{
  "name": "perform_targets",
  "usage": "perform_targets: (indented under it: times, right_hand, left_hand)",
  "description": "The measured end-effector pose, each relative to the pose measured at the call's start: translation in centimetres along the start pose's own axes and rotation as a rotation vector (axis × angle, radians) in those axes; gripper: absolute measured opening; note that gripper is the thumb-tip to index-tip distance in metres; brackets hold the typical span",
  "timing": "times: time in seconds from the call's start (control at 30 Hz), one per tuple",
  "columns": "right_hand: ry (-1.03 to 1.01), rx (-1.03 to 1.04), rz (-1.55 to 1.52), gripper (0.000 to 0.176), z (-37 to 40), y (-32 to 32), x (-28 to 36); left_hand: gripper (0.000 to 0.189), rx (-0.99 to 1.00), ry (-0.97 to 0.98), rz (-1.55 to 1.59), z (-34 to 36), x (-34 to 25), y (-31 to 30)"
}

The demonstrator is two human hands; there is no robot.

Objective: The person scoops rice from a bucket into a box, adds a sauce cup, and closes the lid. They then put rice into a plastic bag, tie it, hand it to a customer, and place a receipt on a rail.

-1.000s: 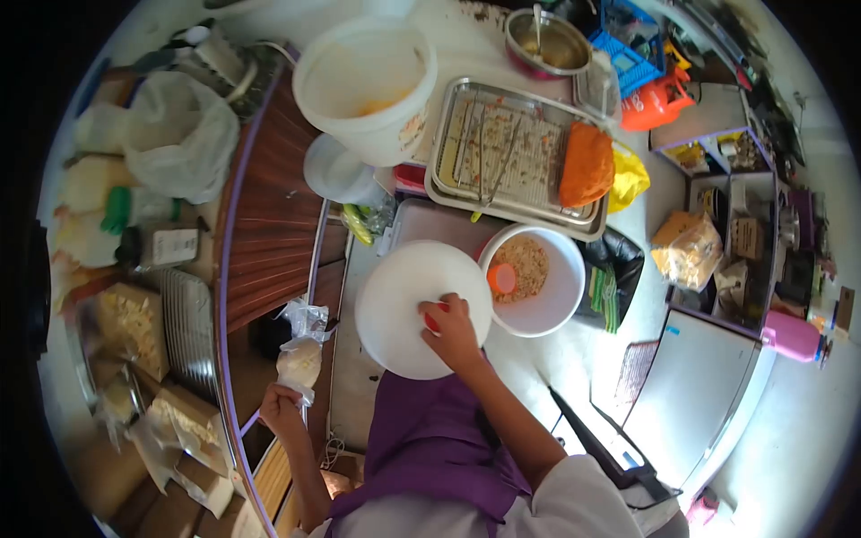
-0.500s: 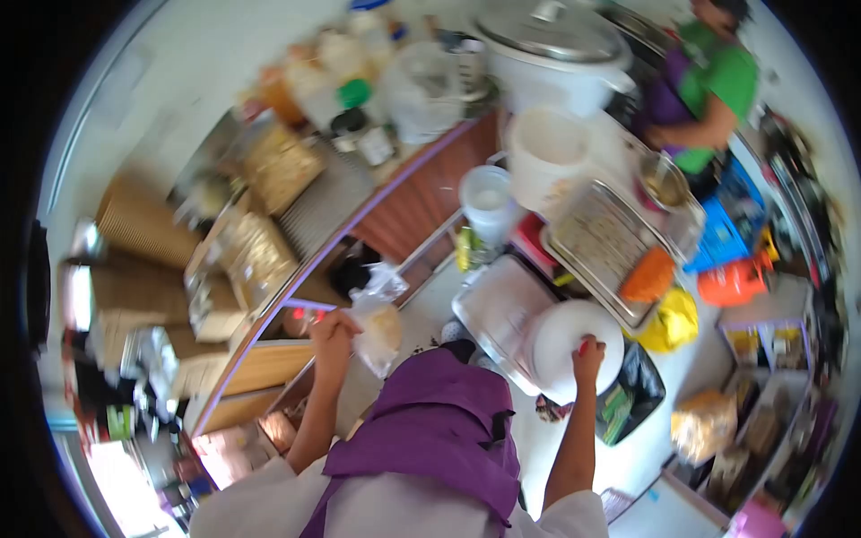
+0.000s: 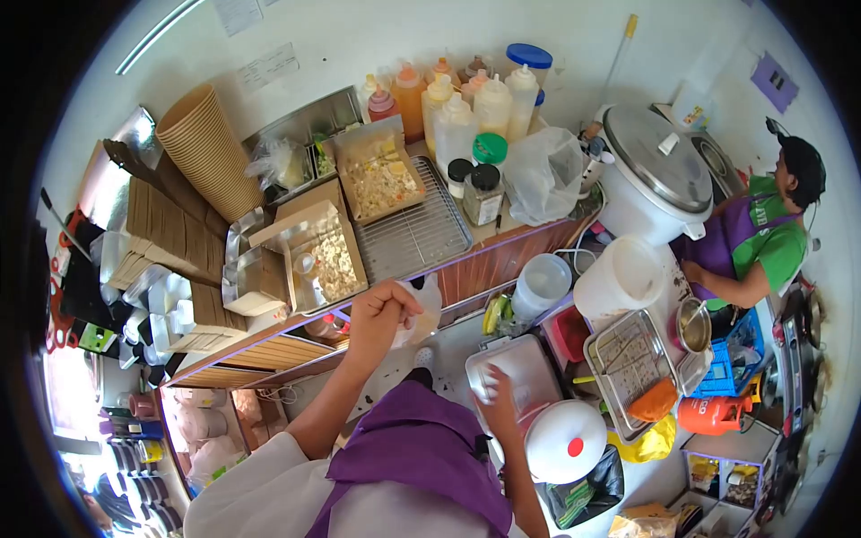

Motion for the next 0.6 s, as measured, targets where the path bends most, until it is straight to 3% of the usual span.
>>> perform_targets:
  times: [0.03,0.1,0.2,0.3,0.43,0.6]
  right_hand:
    - [-0.138,0.091,-0.016,0.075,-1.5,2.0,7.3]
    - [-0.414,0.040,0.149,0.081,-4.8,4.5,16.5]
    - [-0.337,-0.189,0.207,0.073,-10.1,5.8,19.0]
    - [-0.284,-0.333,0.200,0.047,-14.0,4.1,19.8]
    - [-0.126,-0.197,-0.063,0.017,-19.3,2.8,18.0]
    - [-0.262,-0.211,0.091,0.016,-23.3,-0.2,23.1]
  left_hand:
    - [0.028,-0.014,-0.005,-0.005,-1.0,0.1,-0.1]
    - [0.027,-0.002,0.015,0.006,-3.0,-0.1,-0.2]
    - [0.028,0.047,0.023,-0.016,-6.0,-0.8,-0.7]
    - [0.028,0.061,-0.052,-0.013,-9.8,-0.3,-2.2]
    - [0.027,0.061,-0.114,0.059,-13.7,3.6,-4.8]
    - [0.028,0.042,-0.131,0.079,-15.7,4.5,-7.2]
Point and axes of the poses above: each hand's wrist, its own z-axis away from the middle knuckle, its own y-axis out of the palm, x = y × z, the point moved 8 cm from there along -z, towards the middle knuckle, and after that the axes turned 9 degrees about z, right-handed, at the moved point
